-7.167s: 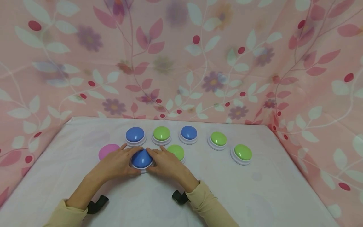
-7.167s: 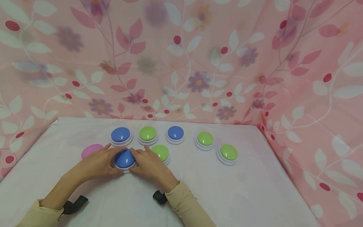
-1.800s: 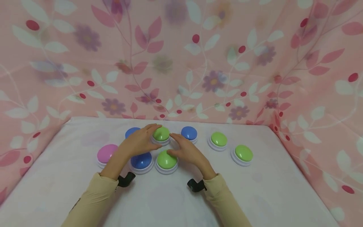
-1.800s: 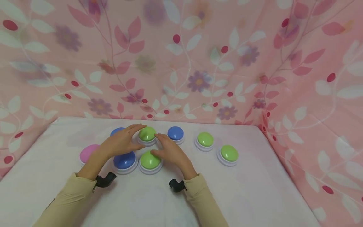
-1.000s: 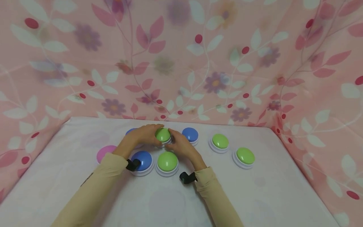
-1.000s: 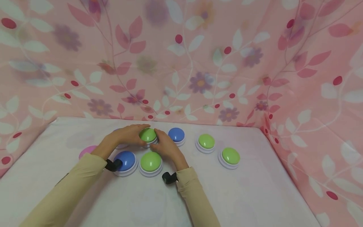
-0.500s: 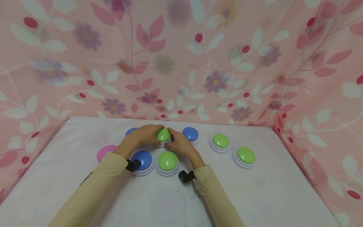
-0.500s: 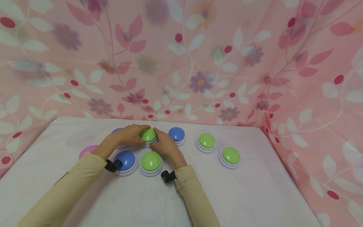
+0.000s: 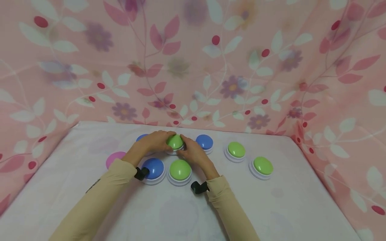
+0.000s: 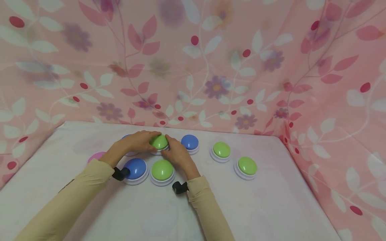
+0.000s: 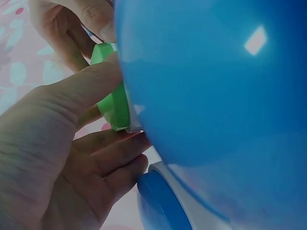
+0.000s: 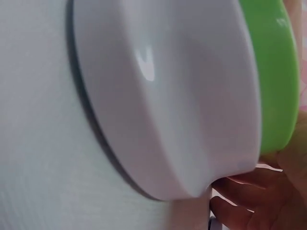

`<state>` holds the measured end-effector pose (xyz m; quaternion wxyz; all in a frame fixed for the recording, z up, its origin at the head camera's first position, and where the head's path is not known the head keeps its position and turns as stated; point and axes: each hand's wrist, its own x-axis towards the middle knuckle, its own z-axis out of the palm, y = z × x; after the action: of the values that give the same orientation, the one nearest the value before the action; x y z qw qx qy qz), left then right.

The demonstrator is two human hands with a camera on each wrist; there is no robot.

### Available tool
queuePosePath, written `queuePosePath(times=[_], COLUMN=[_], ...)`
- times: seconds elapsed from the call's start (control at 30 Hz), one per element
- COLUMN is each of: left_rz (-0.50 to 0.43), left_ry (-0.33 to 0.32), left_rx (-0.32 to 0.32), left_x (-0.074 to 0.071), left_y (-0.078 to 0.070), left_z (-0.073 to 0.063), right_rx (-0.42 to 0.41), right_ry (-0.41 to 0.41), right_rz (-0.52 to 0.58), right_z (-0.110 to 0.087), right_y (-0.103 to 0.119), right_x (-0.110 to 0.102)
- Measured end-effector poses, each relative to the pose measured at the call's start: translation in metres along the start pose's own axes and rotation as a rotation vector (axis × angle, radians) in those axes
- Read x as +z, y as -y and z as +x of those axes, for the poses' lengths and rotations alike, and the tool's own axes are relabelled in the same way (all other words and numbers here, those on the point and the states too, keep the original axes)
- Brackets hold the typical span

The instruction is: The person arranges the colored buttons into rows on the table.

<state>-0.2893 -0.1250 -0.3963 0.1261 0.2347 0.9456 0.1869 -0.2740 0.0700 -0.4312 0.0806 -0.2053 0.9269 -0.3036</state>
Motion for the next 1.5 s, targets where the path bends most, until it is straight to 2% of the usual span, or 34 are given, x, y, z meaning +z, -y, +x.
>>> queuePosePath(times=[0.17,0.5,0.8,0.97,1.2,1.5], left_rz=[-0.006,-0.024,0.005,0.034,0.057,0.062], left_ry=[0.001,-0.049,-0.116,-0.127,-0.16,-0.15], left_rx=[0.013,0.098,0.152,0.15,0.194,0.234], left_x=[-0.001,-0.012,-0.022,-0.024,-0.027,-0.027], left_y=[0.002,-0.004,-0.018,-0.025,-0.038,-0.062], left_z=[-0.002,-0.008,-0.019,-0.022,-0.026,-0.032], right_rx=[-0.012,-0.043,-0.121,-0.145,-0.183,-0.191], right_ry=[-0.001,-0.034,-0.12,-0.168,-0.244,-0.28], right_rz=[-0.008,0.023,0.015,-0.01,-0.055,-0.077], right_z=[-0.001,-0.006,-0.021,-0.032,-0.047,-0.068], right_y=[0.0,0.006,0.008,0.009,0.007,0.001], right_x=[0.001,-0.012,-0.024,-0.029,-0.037,-0.048])
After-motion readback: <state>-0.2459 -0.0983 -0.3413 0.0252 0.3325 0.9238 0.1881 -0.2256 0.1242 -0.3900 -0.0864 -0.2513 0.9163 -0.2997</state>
